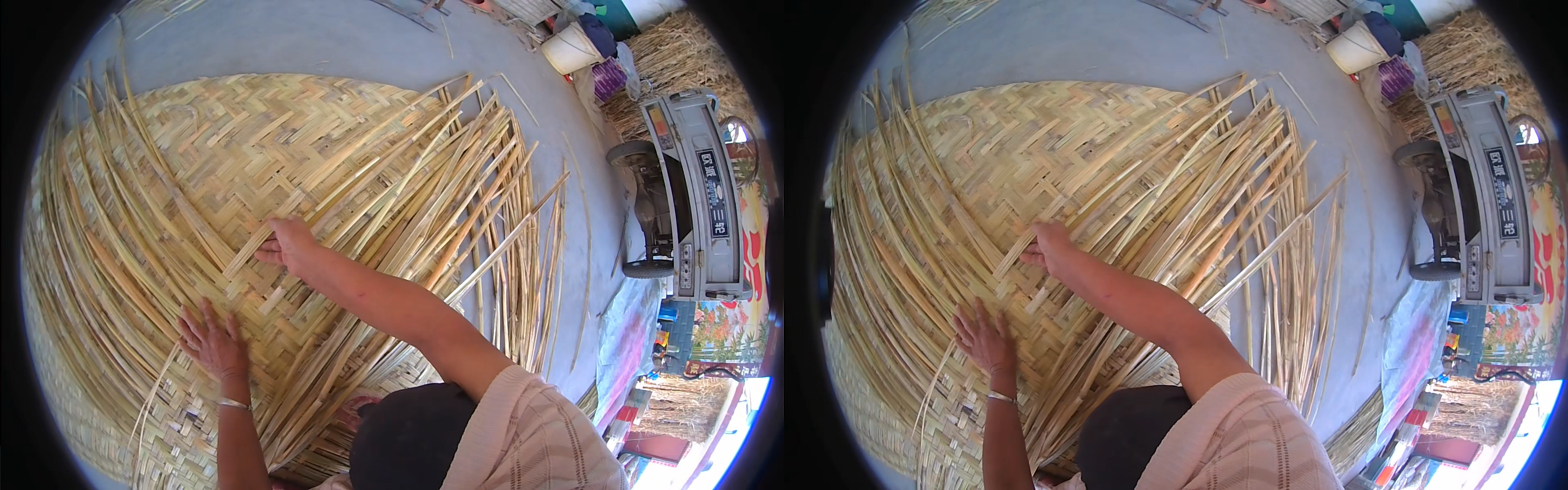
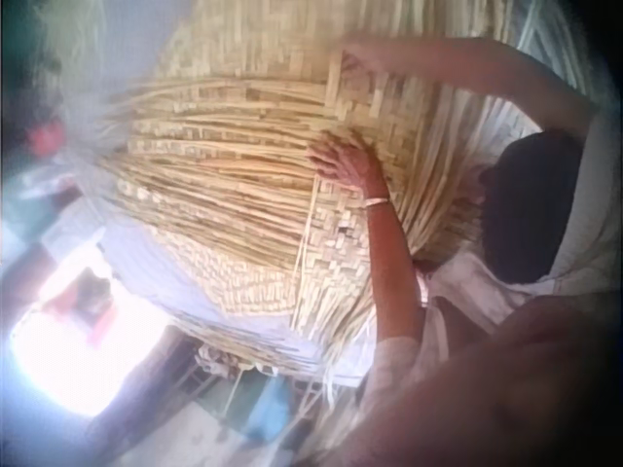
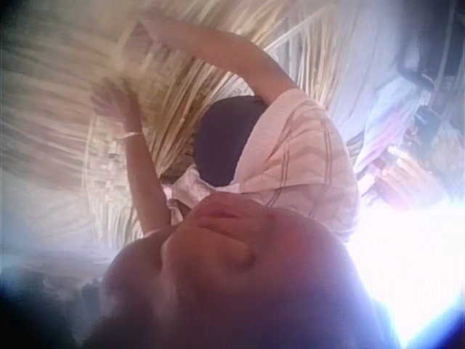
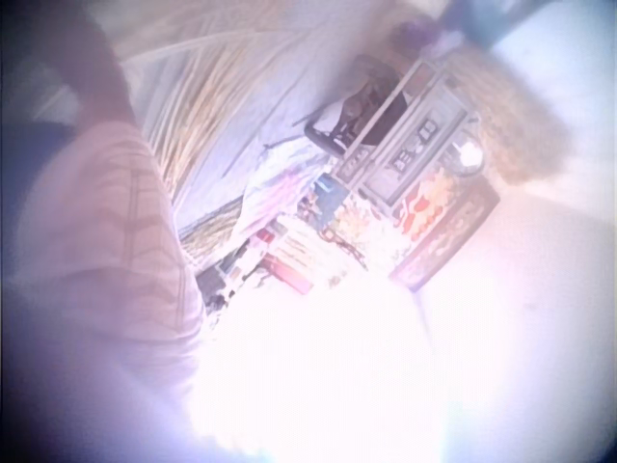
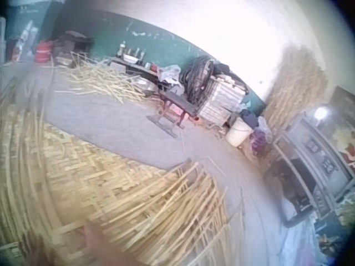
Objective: The person weaves a large basket by hand, interlacing long dried palm strips over and under existing strands. They repeatedly adjust and tighten the weave, working around the basket's circumference. The basket grows in size as more strips are added.
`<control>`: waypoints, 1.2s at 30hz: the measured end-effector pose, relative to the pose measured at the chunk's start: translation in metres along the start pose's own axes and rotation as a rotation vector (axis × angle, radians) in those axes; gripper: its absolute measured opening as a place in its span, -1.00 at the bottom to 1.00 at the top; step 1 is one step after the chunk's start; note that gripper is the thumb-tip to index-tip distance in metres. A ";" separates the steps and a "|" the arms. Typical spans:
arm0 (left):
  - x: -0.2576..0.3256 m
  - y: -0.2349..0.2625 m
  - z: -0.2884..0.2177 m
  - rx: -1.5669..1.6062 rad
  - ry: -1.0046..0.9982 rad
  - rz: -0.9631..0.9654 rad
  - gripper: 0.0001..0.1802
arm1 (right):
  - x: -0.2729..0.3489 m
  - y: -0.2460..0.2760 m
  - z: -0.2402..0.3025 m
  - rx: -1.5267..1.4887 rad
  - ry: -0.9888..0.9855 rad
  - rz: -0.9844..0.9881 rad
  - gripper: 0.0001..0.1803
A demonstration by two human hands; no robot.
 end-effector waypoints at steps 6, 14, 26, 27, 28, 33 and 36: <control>0.002 -0.014 0.006 0.011 0.060 0.046 -0.31 | 0.018 0.008 0.005 0.006 0.077 0.005 -0.41; 0.008 -0.007 0.004 0.109 0.100 0.025 -0.35 | 0.030 0.017 0.011 0.114 0.179 0.014 -0.48; 0.050 0.027 0.048 0.422 0.278 -0.126 -0.35 | 0.162 -0.087 -0.040 1.297 1.763 0.651 -0.68; 0.053 0.024 0.072 0.491 0.425 -0.132 -0.35 | 0.167 -0.090 -0.049 1.306 1.839 0.695 -0.68; 0.061 0.021 0.105 0.756 0.696 -0.217 -0.37 | 0.166 -0.092 -0.058 1.379 1.865 0.722 -0.67; 0.069 -0.031 0.176 1.648 1.559 -0.241 -0.49 | 0.160 -0.117 -0.085 1.534 1.719 0.889 -0.65; 0.060 -0.039 0.184 1.791 1.671 -0.169 -0.57 | 0.162 -0.148 -0.101 1.444 1.517 0.971 -0.67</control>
Point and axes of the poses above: each hand's wrist, its own x-axis away from the middle knuckle, its own y-axis out of the back of the hand, z = x × y, the point moved 10 cm from there along -x, towards the middle knuckle, and after that the axes turned 15 degrees about -z, right-handed, at the moved point
